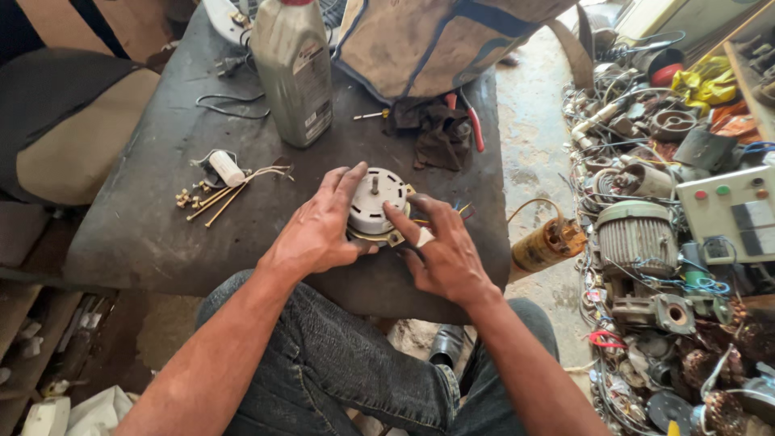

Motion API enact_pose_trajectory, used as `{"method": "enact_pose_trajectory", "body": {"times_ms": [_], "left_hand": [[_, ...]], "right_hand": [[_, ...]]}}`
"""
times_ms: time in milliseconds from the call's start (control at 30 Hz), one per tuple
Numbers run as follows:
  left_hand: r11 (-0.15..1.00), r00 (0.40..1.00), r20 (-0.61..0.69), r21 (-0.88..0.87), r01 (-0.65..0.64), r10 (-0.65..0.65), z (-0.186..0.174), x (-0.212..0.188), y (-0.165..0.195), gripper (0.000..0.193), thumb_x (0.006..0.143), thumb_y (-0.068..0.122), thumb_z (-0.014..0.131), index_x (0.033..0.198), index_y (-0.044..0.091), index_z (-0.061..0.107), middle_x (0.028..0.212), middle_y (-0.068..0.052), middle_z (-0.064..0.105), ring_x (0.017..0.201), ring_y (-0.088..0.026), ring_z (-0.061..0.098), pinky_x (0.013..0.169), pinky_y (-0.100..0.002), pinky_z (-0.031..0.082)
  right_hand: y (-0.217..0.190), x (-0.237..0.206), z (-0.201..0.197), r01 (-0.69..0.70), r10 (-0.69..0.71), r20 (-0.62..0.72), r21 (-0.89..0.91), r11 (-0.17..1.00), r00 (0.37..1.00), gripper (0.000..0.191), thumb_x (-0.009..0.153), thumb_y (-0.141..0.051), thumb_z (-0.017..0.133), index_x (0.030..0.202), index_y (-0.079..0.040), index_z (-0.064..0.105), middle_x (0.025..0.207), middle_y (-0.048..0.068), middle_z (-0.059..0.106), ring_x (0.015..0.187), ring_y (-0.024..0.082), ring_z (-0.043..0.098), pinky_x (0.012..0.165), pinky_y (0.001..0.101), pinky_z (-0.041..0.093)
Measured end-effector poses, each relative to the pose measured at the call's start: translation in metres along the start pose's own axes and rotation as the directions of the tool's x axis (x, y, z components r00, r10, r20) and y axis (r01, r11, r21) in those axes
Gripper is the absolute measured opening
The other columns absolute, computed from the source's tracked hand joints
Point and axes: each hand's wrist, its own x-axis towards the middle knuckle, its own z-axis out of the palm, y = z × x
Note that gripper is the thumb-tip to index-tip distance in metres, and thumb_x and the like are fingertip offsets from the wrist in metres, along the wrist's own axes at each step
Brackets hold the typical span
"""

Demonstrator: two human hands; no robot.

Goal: The person assembles a small cylindrical electrical component by inserting brass pins into a white housing, securing a metal band with pliers, and attaching a wire harness. They repeatedly adjust the pins and band while working at a cluttered workbench.

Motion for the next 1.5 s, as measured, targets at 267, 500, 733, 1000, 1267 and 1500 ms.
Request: {"method": "enact_pose_trajectory", "body": {"times_ms": [267,500,733,1000,1267,1500], "left_hand": [[1.0,1.0,-0.005,-0.006,-0.03,0.03,0.001,-0.002,-0.006,0.108,0.065,0.033,0.091,0.153,0.006,0.033,0.155,-0.018,0.036,0.135,-0.042,0.047,0.11,-0.044,0.041],[0.978,0.992,-0.093,-0.179,-0.106,0.091,-0.008,0.028,-0.031,0.089,0.081,0.037,0.085,0.149,-0.002,0.043,0.149,-0.021,0.047,0.14,-0.035,0.047,0.115,-0.041,0.039],[0.956,0.955,-0.199,-0.15,-0.251,0.22,-0.021,0.036,-0.03,0.108,0.059,0.037,0.091,0.148,-0.001,0.044,0.143,-0.019,0.052,0.136,-0.033,0.051,0.114,-0.041,0.041],[0.991,0.98,-0.164,0.091,-0.096,0.11,-0.025,0.034,-0.014,0.109,0.054,0.035,0.09,0.148,0.005,0.045,0.136,-0.016,0.061,0.123,-0.034,0.061,0.1,-0.043,0.05],[0.999,0.951,-0.309,-0.038,-0.036,0.022,-0.021,0.04,-0.023,0.097,0.05,0.038,0.093,0.133,0.0,0.06,0.125,-0.018,0.07,0.113,-0.03,0.069,0.098,-0.039,0.053],[0.843,0.945,0.011,-0.447,0.298,-0.328,-0.002,0.031,-0.029,0.087,0.057,0.04,0.092,0.128,-0.003,0.065,0.111,-0.013,0.077,0.096,-0.018,0.075,0.081,-0.032,0.061]], "right_hand": [[0.009,0.012,0.013,0.136,-0.141,-0.033,-0.129,0.982,0.989,0.096,0.069,-0.017,0.08,0.156,-0.012,0.04,0.149,0.016,0.047,0.131,0.035,0.046,0.108,0.0512,0.037],[0.017,0.068,-0.014,0.133,-0.12,0.124,-0.108,0.985,0.985,0.109,0.058,-0.022,0.082,0.154,-0.005,0.036,0.141,0.019,0.049,0.127,0.039,0.047,0.104,0.0538,0.035],[0.015,0.132,-0.033,0.034,-0.001,0.435,-0.07,0.997,0.901,0.11,0.056,-0.02,0.085,0.154,-0.015,0.035,0.138,0.015,0.051,0.128,0.036,0.047,0.103,0.0542,0.035],[0.029,0.114,-0.027,0.112,-0.107,0.178,-0.019,0.993,0.978,0.111,0.059,-0.017,0.087,0.157,-0.012,0.034,0.141,0.018,0.052,0.135,0.039,0.046,0.113,0.0557,0.029],[-0.024,0.027,0.024,-0.304,0.33,-0.407,0.129,0.944,0.852,0.108,0.066,-0.026,0.092,0.155,-0.006,0.033,0.143,0.023,0.052,0.135,0.047,0.044,0.115,0.0535,0.033],[-0.051,0.035,0.063,-0.381,0.525,-0.326,0.414,0.827,0.786,0.117,0.065,-0.039,0.095,0.152,0.004,0.028,0.137,0.027,0.045,0.127,0.043,0.049,0.106,0.049,0.043]]}}
